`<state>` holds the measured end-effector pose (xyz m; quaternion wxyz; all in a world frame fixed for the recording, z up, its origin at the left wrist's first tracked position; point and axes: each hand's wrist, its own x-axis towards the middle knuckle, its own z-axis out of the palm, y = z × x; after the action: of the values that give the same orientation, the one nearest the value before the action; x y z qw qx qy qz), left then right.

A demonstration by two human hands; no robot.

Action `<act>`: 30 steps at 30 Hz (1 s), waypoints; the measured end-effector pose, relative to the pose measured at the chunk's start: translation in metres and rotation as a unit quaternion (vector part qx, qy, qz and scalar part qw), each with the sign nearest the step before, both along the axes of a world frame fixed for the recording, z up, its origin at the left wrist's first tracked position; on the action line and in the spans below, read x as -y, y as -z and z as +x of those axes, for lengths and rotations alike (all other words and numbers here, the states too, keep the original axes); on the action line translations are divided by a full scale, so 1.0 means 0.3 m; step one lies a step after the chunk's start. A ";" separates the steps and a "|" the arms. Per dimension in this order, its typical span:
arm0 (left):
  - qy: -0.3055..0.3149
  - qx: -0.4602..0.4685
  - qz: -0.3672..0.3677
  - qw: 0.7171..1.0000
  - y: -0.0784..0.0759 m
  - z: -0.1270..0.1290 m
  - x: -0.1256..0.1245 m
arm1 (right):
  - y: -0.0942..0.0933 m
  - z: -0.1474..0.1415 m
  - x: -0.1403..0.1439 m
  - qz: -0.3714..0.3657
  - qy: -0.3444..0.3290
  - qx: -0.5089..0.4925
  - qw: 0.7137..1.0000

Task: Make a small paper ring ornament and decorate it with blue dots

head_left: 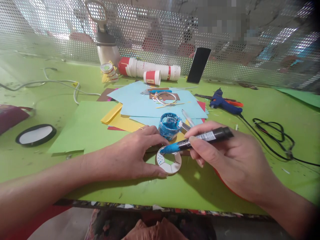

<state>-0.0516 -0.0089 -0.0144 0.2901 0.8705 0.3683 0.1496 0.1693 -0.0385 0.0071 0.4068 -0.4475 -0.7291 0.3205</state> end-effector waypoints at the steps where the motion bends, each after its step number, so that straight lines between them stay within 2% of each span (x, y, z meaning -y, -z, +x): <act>1: 0.000 0.001 0.000 1.000 0.001 0.000 0.000 | 0.000 0.000 -0.001 0.001 0.001 -0.001 1.000; 13: -0.001 -0.004 0.005 1.000 0.000 -0.001 -0.001 | 0.008 0.006 0.008 0.011 0.018 0.039 0.999; 19: -0.001 -0.010 0.004 1.000 0.002 0.000 -0.001 | 0.016 0.006 0.010 0.060 0.026 0.040 0.997; 24: 0.001 -0.009 -0.002 1.000 -0.002 0.001 -0.002 | 0.016 0.003 0.008 0.033 0.024 0.029 0.999; 30: 0.001 -0.007 -0.005 1.000 0.002 0.000 -0.004 | 0.010 0.006 0.015 0.073 0.035 0.038 0.996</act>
<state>-0.0516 -0.0077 -0.0150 0.2921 0.8706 0.3700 0.1407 0.1710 -0.0431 0.0042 0.4211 -0.4534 -0.7497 0.2347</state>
